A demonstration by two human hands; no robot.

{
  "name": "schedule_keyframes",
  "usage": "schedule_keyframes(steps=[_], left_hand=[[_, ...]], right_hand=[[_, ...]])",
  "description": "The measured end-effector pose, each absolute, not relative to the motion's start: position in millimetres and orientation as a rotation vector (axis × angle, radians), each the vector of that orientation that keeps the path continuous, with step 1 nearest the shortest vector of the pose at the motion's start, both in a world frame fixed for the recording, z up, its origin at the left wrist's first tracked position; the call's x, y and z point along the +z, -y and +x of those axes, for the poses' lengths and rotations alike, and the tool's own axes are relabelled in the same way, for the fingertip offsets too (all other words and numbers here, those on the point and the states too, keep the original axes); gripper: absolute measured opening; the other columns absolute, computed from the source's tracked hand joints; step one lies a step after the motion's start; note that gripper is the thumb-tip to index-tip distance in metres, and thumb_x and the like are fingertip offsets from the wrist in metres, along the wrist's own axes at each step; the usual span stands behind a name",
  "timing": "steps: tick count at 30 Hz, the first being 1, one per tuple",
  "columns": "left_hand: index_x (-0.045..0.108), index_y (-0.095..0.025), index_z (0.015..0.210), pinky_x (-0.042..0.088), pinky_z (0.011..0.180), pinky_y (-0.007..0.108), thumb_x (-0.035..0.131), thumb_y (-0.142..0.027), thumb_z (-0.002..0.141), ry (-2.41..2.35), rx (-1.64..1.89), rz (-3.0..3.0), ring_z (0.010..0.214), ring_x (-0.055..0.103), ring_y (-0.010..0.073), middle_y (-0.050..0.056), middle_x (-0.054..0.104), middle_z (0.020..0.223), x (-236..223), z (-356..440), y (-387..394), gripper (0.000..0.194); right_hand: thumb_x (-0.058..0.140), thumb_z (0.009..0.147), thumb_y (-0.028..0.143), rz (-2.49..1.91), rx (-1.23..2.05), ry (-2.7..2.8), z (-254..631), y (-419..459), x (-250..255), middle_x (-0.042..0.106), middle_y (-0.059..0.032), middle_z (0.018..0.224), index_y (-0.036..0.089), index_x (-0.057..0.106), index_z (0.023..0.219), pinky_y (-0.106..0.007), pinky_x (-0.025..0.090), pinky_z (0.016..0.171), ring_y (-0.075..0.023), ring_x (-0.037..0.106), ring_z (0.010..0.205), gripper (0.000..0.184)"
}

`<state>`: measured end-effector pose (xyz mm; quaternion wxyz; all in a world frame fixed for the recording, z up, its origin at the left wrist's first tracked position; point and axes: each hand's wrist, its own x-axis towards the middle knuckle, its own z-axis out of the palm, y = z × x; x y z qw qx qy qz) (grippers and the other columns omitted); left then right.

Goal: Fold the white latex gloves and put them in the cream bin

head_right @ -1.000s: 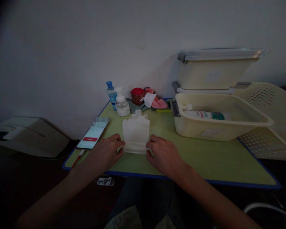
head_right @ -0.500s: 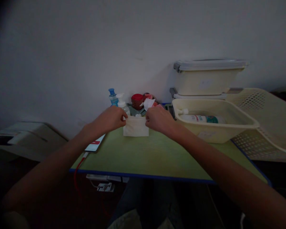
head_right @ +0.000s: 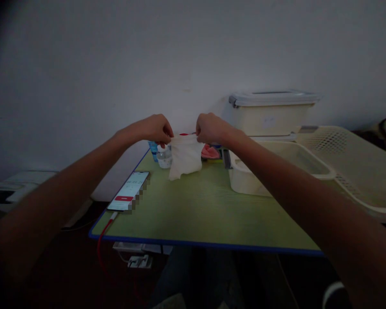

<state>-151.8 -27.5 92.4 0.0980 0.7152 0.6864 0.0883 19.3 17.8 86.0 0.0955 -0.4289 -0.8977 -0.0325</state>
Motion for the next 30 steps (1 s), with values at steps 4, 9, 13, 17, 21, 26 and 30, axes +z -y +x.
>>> schedule_keyframes(steps=[4,9,13,17,21,26,30], left_hand=[[0.07,-0.009,0.081,0.049,0.061,0.023,0.06,-0.006,0.067,-2.039,0.304,2.104,0.058,0.064,0.0143,0.003,0.064,0.056,109,-151,23,0.018],[0.071,-0.012,0.076,0.05,0.068,0.025,0.063,-0.008,0.066,-2.041,0.388,2.098,0.066,0.066,0.0156,0.0,0.062,0.053,129,-151,22,0.014],[0.072,-0.014,0.071,0.05,0.07,0.029,0.064,-0.01,0.063,-1.982,0.526,2.096,0.069,0.066,0.017,0.001,0.063,0.054,137,-153,24,0.012],[0.073,-0.016,0.073,0.051,0.072,0.031,0.065,-0.012,0.062,-1.928,0.633,2.054,0.074,0.067,0.0182,0.001,0.063,0.056,144,-155,27,0.014],[0.073,-0.016,0.072,0.051,0.073,0.03,0.065,-0.015,0.061,-1.89,0.68,2.059,0.076,0.067,0.0187,0.001,0.064,0.057,152,-156,32,0.014],[0.073,-0.018,0.071,0.05,0.075,0.029,0.067,-0.015,0.059,-1.812,0.691,2.074,0.08,0.066,0.0188,0.0,0.063,0.056,157,-158,32,0.014],[0.074,-0.018,0.072,0.049,0.078,0.03,0.069,-0.013,0.055,-1.737,0.658,2.044,0.085,0.065,0.02,0.0,0.064,0.057,157,-160,27,0.018]], right_hand=[[0.063,0.062,0.004,-1.261,-0.142,2.662,19,-22,101,0.065,-0.006,0.063,0.01,0.071,0.074,-0.026,0.045,0.059,-0.018,0.062,0.064,0.015],[0.065,0.062,0.002,-1.284,-0.113,2.595,20,-23,121,0.062,-0.0039,0.057,0.01,0.07,0.069,-0.03,0.048,0.065,-0.0207,0.063,0.068,0.012],[0.068,0.062,0.004,-1.292,-0.016,2.567,24,-24,132,0.061,-0.0023,0.053,0.012,0.069,0.065,-0.033,0.05,0.066,-0.0217,0.064,0.069,0.009],[0.068,0.066,0.01,-1.299,0.247,2.535,32,-23,141,0.064,-0.0017,0.06,0.013,0.069,0.065,-0.028,0.052,0.065,-0.018,0.065,0.069,0.003],[0.063,0.074,0.016,-1.391,0.307,2.482,37,-17,154,0.068,-0.0016,0.072,0.012,0.071,0.076,-0.022,0.051,0.069,-0.0121,0.065,0.073,0.009],[0.066,0.072,0.016,-1.394,0.115,2.514,39,-14,165,0.069,-0.0019,0.071,0.013,0.071,0.075,-0.026,0.052,0.07,-0.0154,0.066,0.075,0.007],[0.066,0.073,0.02,-1.324,-0.055,2.595,41,-18,163,0.07,-0.0028,0.073,0.012,0.072,0.078,-0.027,0.052,0.07,-0.0164,0.066,0.075,0.011]])
